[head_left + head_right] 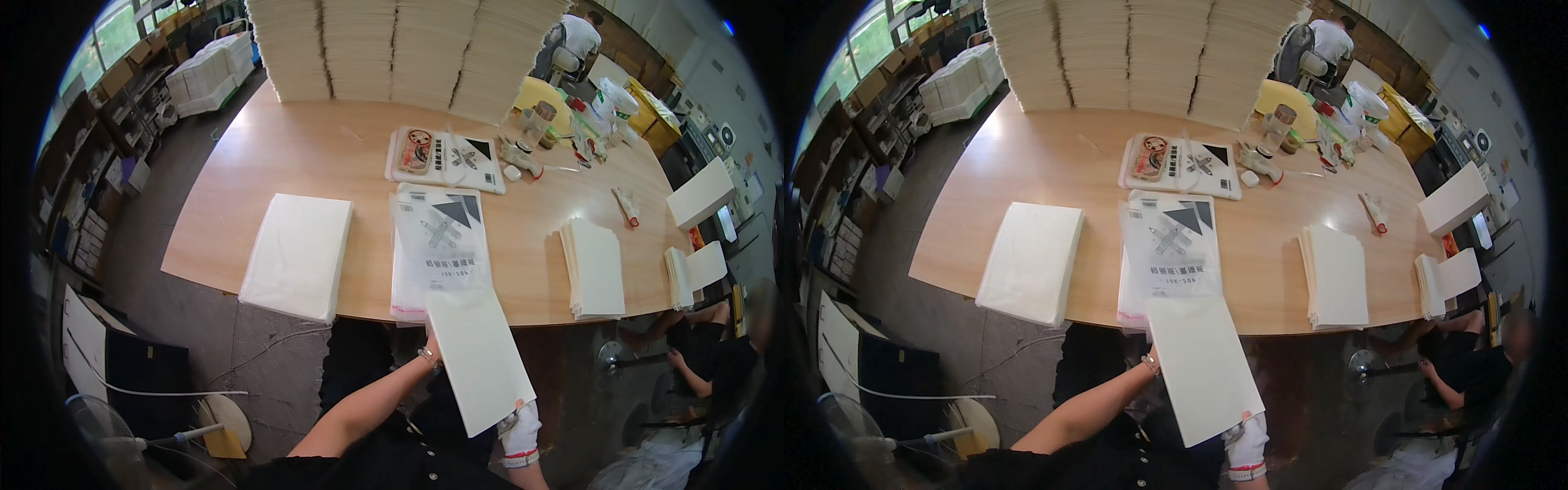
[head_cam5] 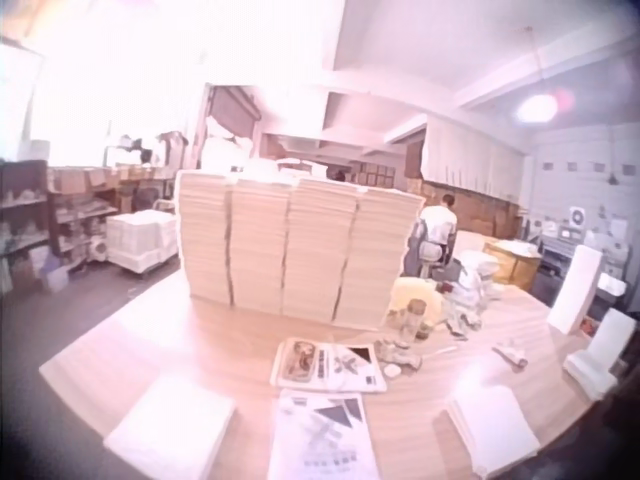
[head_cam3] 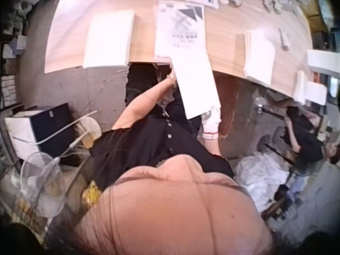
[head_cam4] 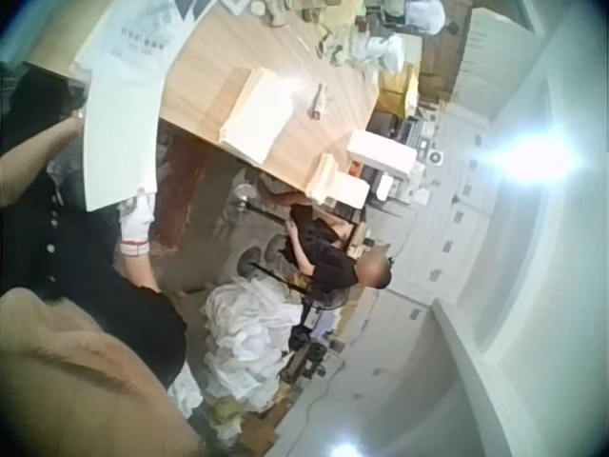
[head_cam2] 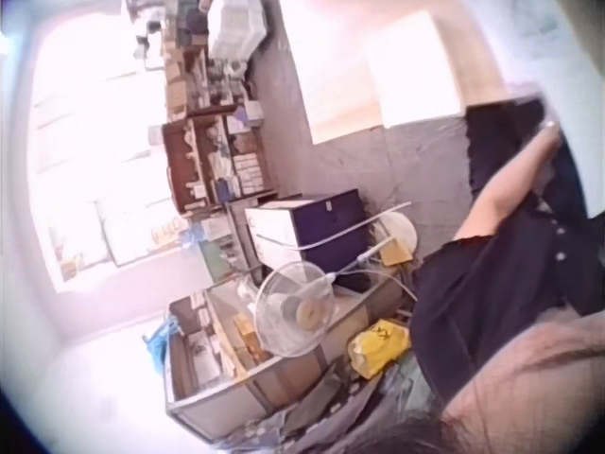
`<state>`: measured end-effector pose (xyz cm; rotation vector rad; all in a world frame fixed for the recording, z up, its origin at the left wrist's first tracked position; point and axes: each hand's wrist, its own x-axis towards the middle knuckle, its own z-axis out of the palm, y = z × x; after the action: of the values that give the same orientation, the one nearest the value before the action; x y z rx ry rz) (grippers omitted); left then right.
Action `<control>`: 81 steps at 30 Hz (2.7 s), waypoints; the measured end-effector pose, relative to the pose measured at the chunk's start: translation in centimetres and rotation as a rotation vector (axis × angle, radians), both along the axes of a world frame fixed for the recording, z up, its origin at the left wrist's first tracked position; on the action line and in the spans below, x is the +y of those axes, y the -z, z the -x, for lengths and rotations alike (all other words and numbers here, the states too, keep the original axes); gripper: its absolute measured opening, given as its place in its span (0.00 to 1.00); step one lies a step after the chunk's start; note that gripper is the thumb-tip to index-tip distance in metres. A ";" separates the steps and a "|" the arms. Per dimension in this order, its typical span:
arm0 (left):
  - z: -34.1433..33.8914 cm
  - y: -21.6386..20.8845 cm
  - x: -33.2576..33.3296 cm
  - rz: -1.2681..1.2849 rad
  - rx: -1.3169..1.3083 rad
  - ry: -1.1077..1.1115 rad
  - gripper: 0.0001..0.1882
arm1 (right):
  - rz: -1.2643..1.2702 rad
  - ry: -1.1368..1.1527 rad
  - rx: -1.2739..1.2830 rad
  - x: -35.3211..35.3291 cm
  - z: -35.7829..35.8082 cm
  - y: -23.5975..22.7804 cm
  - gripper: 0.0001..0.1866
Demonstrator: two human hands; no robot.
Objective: The person repeatedly picks up a single white sheet of paper from a large stack on the table and places it onto a separate, growing pile. The person wears white gloves and performs this repetitive stacking action continuously throughout the clip. The workspace is a large wooden table with various office supplies and stacks of paper.
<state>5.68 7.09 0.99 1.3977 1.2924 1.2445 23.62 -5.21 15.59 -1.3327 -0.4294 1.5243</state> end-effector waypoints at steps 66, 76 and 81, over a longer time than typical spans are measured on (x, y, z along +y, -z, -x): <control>11.0 -7.9 -4.9 0.324 -0.003 -0.038 0.19 | -0.163 -0.475 -0.440 12.9 2.7 6.4 0.11; 33.7 -14.2 -8.2 0.059 0.069 -0.381 0.19 | -0.754 -0.725 -0.676 13.0 24.6 2.8 0.15; 41.0 -7.9 -10.3 0.234 0.193 -0.426 0.23 | -0.529 -1.122 -0.860 11.5 30.3 2.9 0.20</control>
<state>-35.36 -3.25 8.93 1.1294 1.8773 1.1979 -6.66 6.29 12.72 -1.2822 -2.2394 1.3560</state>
